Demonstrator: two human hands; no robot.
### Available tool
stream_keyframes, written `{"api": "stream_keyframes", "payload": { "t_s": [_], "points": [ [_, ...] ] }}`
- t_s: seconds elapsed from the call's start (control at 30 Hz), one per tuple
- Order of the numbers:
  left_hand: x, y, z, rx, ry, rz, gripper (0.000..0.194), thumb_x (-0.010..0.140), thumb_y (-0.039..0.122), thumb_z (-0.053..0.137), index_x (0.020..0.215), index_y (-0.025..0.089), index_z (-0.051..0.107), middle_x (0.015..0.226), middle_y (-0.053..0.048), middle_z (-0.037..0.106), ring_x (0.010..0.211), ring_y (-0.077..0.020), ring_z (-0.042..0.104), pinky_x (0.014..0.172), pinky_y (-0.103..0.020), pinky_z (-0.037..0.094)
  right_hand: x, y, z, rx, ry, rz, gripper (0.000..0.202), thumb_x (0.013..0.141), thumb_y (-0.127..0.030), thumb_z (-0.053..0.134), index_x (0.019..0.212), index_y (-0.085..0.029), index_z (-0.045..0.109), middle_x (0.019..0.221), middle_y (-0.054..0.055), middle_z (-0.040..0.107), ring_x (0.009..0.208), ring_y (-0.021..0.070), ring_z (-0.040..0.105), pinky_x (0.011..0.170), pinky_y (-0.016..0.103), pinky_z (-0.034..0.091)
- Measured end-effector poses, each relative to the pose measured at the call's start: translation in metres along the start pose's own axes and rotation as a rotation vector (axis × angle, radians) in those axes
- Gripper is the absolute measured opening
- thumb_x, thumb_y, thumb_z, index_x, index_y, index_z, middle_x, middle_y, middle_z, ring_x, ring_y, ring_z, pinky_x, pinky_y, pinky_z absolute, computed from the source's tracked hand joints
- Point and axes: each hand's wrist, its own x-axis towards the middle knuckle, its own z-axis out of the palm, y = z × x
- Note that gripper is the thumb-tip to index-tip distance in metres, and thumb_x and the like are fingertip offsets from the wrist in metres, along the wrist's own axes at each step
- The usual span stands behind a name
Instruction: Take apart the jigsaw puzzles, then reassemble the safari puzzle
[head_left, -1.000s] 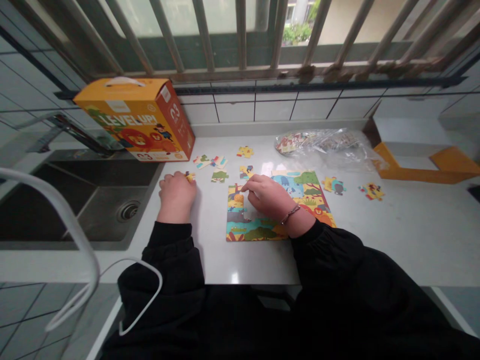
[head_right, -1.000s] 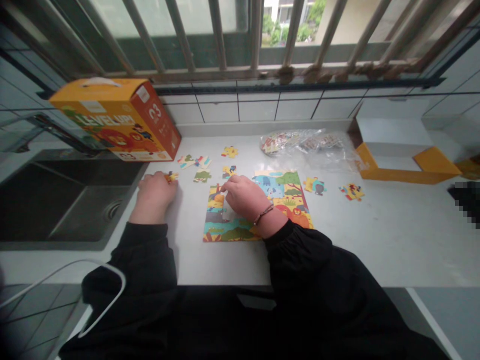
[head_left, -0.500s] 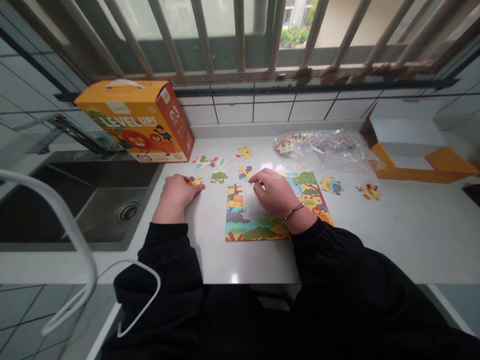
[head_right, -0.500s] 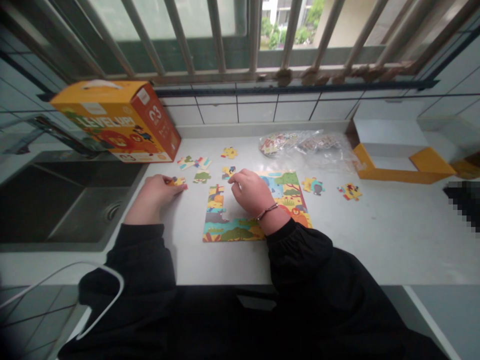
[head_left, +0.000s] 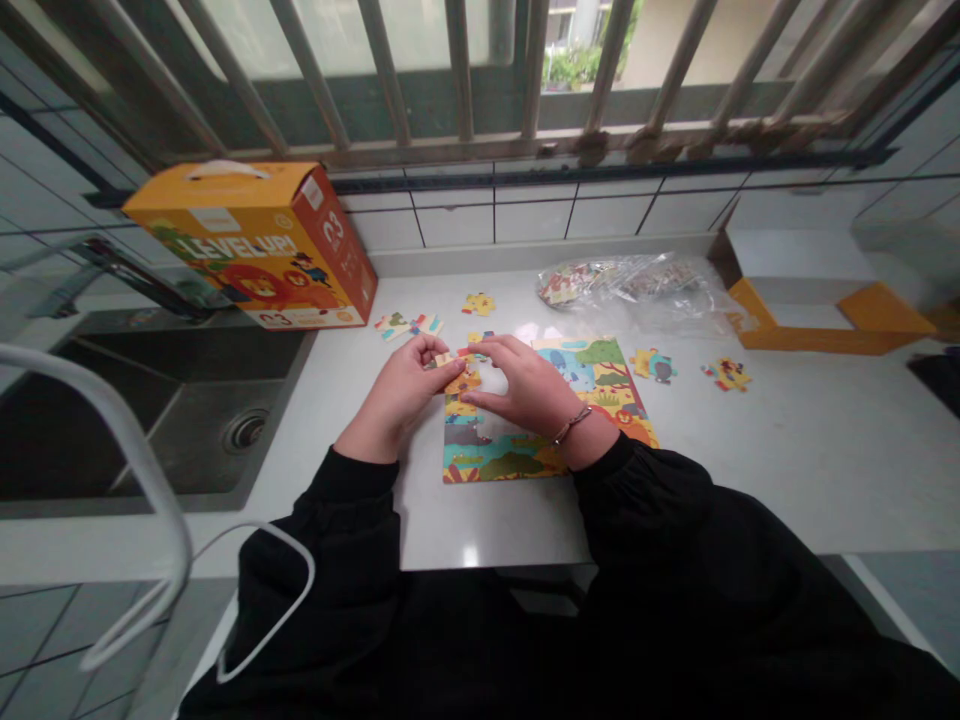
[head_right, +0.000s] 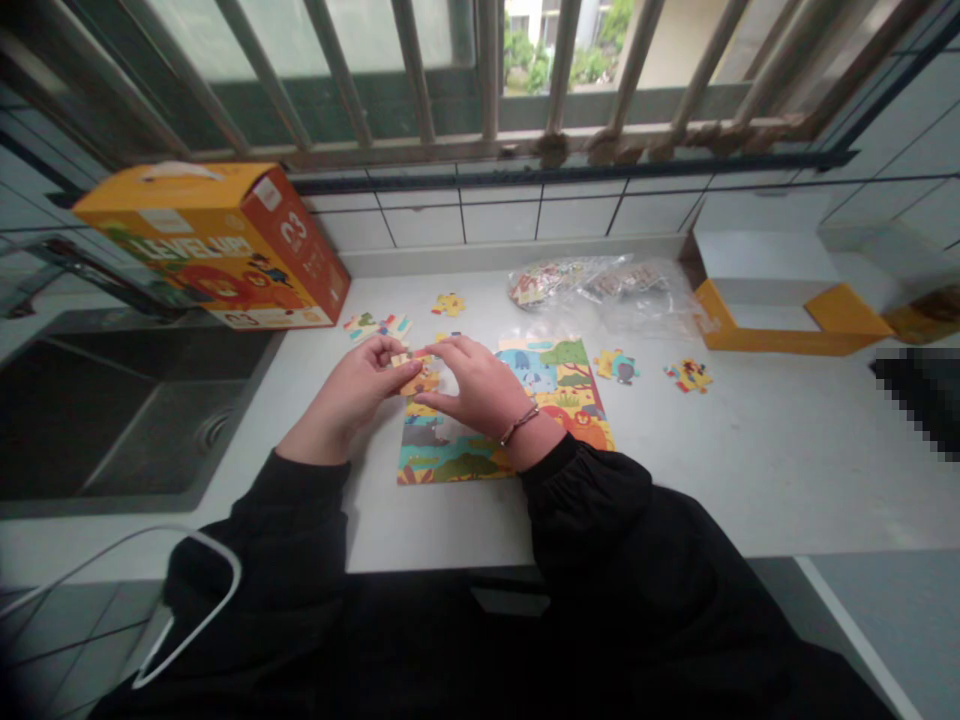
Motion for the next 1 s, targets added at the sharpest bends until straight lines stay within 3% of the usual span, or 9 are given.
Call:
{"api": "stream_keyframes", "payload": {
  "t_s": [0.2, 0.4, 0.47, 0.6, 0.73, 0.87, 1.0],
  "points": [
    [-0.005, -0.003, 0.009, -0.049, -0.111, 0.021, 0.048, 0.077, 0.045, 0.094, 0.093, 0.022, 0.055, 0.086, 0.002, 0.066, 0.075, -0.0141, 0.066, 0.067, -0.027, 0.052, 0.001, 0.008, 0.004, -0.01, -0.025, -0.09, 0.058, 0.097, -0.036, 0.086, 0.149, -0.02, 0.066, 0.149, 0.017, 0.068, 0.142, 0.0327, 0.063, 0.123, 0.053, 0.051],
    [-0.003, -0.003, 0.007, -0.139, -0.149, 0.008, 0.055, 0.081, 0.041, 0.088, 0.12, 0.025, 0.053, 0.099, -0.001, 0.073, 0.087, -0.0175, 0.073, 0.08, -0.032, 0.058, 0.001, 0.007, 0.001, -0.014, -0.083, -0.129, 0.061, 0.098, -0.03, 0.085, 0.156, -0.026, 0.064, 0.145, 0.014, 0.069, 0.137, 0.0305, 0.064, 0.119, 0.051, 0.053],
    [0.0, -0.003, 0.002, -0.028, -0.081, 0.071, 0.047, 0.087, 0.038, 0.081, 0.122, 0.024, 0.054, 0.102, -0.002, 0.072, 0.093, -0.0184, 0.073, 0.086, -0.034, 0.059, 0.001, 0.01, -0.002, -0.07, -0.098, -0.063, 0.061, 0.098, -0.033, 0.086, 0.155, -0.027, 0.066, 0.142, 0.014, 0.069, 0.134, 0.0307, 0.065, 0.116, 0.05, 0.054],
    [0.004, -0.004, -0.008, 0.435, 0.069, 0.235, 0.026, 0.092, 0.032, 0.073, 0.113, 0.021, 0.065, 0.107, -0.006, 0.074, 0.101, -0.0219, 0.071, 0.09, -0.036, 0.057, 0.0, 0.016, -0.008, -0.24, -0.236, 0.086, 0.05, 0.098, -0.034, 0.087, 0.146, -0.026, 0.075, 0.135, 0.014, 0.073, 0.124, 0.0313, 0.066, 0.111, 0.047, 0.053],
    [0.0, -0.006, -0.012, 0.706, -0.055, 0.298, 0.016, 0.096, 0.034, 0.07, 0.103, 0.021, 0.076, 0.104, -0.006, 0.076, 0.097, -0.0233, 0.069, 0.086, -0.037, 0.054, 0.0, 0.016, -0.009, -0.312, -0.319, 0.104, 0.038, 0.099, -0.037, 0.086, 0.136, -0.028, 0.083, 0.134, 0.013, 0.074, 0.124, 0.032, 0.066, 0.111, 0.045, 0.052],
    [0.001, -0.012, -0.012, 0.794, -0.197, 0.364, 0.014, 0.095, 0.029, 0.07, 0.097, 0.021, 0.08, 0.097, -0.005, 0.072, 0.089, -0.0224, 0.066, 0.082, -0.037, 0.052, -0.001, 0.015, -0.008, -0.328, -0.338, 0.079, 0.037, 0.1, -0.044, 0.085, 0.135, -0.03, 0.084, 0.138, 0.012, 0.072, 0.125, 0.0326, 0.066, 0.111, 0.045, 0.052],
    [0.005, -0.016, -0.014, 0.811, -0.234, 0.412, 0.013, 0.095, 0.026, 0.071, 0.099, 0.021, 0.082, 0.098, -0.006, 0.071, 0.096, -0.0242, 0.068, 0.086, -0.038, 0.054, -0.001, 0.014, -0.009, -0.339, -0.355, 0.084, 0.036, 0.103, -0.045, 0.081, 0.136, -0.031, 0.083, 0.138, 0.012, 0.072, 0.124, 0.0322, 0.066, 0.109, 0.044, 0.052]
  ]
}}
